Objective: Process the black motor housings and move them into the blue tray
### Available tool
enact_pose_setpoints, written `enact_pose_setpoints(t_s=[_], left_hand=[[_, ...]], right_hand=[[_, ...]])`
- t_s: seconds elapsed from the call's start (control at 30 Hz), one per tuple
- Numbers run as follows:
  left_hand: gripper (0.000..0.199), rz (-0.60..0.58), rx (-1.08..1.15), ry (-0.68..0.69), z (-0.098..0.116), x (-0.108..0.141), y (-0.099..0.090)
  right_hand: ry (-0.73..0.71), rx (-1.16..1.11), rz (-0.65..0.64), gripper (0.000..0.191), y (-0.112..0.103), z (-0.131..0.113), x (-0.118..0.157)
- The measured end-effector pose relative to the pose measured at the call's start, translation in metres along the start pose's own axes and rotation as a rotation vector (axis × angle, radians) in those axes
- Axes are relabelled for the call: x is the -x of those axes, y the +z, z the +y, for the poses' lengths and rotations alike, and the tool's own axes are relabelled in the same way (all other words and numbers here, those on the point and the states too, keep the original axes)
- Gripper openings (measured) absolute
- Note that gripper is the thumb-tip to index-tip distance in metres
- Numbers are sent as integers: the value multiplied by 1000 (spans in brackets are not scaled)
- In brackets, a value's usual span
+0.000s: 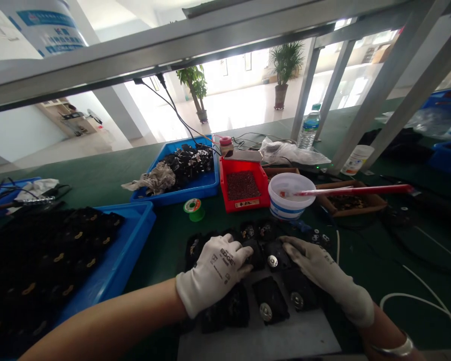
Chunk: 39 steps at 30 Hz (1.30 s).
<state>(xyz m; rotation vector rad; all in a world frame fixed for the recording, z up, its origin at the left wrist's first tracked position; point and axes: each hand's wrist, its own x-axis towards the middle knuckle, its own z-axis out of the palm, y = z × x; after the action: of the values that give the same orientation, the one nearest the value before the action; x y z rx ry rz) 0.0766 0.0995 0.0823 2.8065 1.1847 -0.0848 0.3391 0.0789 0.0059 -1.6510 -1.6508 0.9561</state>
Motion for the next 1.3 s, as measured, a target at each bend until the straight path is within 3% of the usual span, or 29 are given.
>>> enact_pose_setpoints(t_s=[0.7,1.13,1.23,1.3], left_hand=[[21,-160,-129,152,9,-15,-16],[26,-123,-137,240,15,-18,-10],[38,-74,-102,254,6,-14,-22],[34,-11,-44,147,-17,-19,-37]], right_hand=[[-5,35,-27,47,-2,-2,0],[1,12,6,44,0,8,0],[-15,-12,12,41,0,16,0],[-49,-38,1,36,0,24,0]])
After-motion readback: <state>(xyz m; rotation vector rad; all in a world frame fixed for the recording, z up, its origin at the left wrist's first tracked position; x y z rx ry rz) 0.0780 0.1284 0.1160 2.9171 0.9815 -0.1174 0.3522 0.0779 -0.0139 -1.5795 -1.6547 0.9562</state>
